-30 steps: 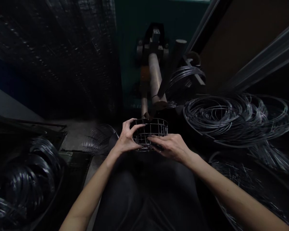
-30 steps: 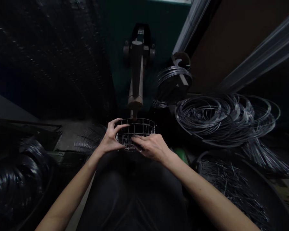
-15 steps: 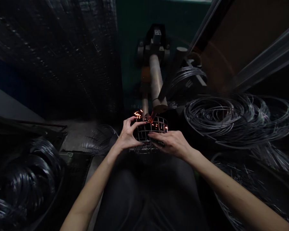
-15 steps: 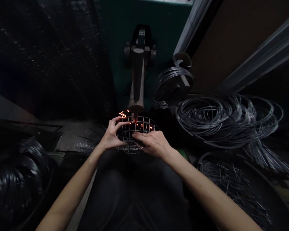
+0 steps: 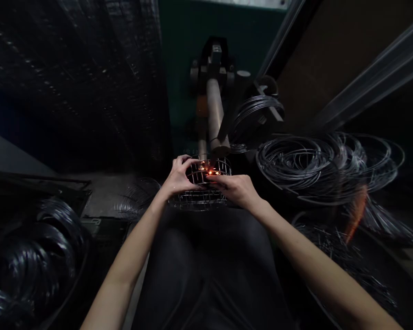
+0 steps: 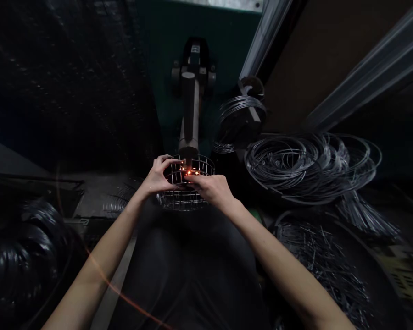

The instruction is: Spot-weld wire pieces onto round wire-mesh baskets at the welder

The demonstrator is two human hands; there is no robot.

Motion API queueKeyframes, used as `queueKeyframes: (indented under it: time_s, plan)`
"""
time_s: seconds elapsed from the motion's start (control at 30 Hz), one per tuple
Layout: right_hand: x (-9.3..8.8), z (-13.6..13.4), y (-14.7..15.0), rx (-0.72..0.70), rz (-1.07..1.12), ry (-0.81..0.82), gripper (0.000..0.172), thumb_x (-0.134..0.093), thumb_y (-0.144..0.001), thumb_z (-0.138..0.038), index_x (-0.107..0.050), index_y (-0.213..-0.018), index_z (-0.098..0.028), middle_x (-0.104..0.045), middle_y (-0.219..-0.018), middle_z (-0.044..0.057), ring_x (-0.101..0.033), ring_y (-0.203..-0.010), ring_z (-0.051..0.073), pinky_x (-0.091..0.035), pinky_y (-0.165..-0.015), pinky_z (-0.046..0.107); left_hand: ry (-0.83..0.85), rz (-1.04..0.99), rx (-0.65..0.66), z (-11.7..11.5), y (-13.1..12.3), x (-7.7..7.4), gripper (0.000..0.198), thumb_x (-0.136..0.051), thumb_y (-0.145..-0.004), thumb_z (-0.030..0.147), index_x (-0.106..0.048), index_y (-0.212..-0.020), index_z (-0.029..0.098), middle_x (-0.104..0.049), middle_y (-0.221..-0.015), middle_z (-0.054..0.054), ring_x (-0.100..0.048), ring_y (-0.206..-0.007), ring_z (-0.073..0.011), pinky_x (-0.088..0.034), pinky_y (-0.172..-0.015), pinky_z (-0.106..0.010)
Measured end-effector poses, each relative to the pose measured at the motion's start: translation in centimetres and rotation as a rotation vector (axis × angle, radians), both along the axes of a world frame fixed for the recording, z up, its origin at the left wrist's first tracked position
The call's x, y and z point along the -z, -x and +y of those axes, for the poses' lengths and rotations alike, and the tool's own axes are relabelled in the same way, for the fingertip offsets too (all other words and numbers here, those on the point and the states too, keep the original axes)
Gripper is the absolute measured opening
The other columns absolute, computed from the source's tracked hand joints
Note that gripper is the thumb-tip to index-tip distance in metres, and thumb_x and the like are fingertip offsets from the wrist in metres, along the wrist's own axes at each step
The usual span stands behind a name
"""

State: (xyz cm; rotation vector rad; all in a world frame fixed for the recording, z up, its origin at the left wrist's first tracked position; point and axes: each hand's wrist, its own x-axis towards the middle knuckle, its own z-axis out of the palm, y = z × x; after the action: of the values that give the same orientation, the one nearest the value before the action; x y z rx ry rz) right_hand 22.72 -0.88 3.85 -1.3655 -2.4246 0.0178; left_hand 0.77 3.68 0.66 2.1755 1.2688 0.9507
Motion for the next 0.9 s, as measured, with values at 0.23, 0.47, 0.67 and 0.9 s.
queueKeyframes:
  time_s: [0.23,0.47,0.67,0.9]
  plan:
    - [1.0,-0.5,-0.3,0.098,0.23,-0.061,0.022,-0.052,-0.093,-0.029,-0.071,-0.102,-0.023,-0.066,-0.094,0.005,-0.063,-0.077,0.014,-0.046,-0.064,0.021,0.037,-0.005,-0.016,0.9,-0.1,-0.1,0.082,-0.088,-0.047,0.043,-0.057,-0.122,0.028,-0.039,-0.128,-0.008,-0.039,-0.123,-0.0309,-0.037,-0.107,-0.05]
    - [0.0,2.0,-0.3,0.135,0.405,-0.008,0.022,-0.055,-0.089,-0.034,-0.069,-0.103,-0.023,-0.064,-0.09,0.003,-0.06,-0.076,0.017,-0.047,-0.068,0.027,-0.002,0.015,0.003,3.9,-0.3,-0.5,0.081,-0.089,-0.046,0.043,-0.058,-0.119,0.026,-0.042,-0.125,-0.007,-0.041,-0.121,-0.0299,-0.036,-0.107,-0.049]
    - [0.0,-4.8,-3.8,0.529,0.831,0.014,0.033,-0.057,-0.085,-0.051,-0.062,-0.095,-0.019,-0.062,-0.082,0.002,-0.057,-0.073,0.016,-0.047,-0.067,0.027,0.021,0.01,0.004,3.6,-0.5,-1.0,0.1,-0.088,-0.046,0.047,-0.044,-0.133,0.026,-0.042,-0.129,-0.01,-0.039,-0.122,-0.0322,-0.034,-0.107,-0.052]
    - [0.6,-10.8,-8.7,0.525,0.498,0.337,0.054,-0.024,-0.095,-0.056,-0.065,-0.087,-0.022,-0.066,-0.085,0.006,-0.061,-0.082,0.021,-0.048,-0.074,0.032,0.087,-0.079,0.067,1.8,3.2,2.4,0.13,-0.084,-0.048,0.059,-0.006,-0.148,0.029,-0.009,-0.154,-0.014,-0.012,-0.141,-0.04,-0.017,-0.115,-0.061]
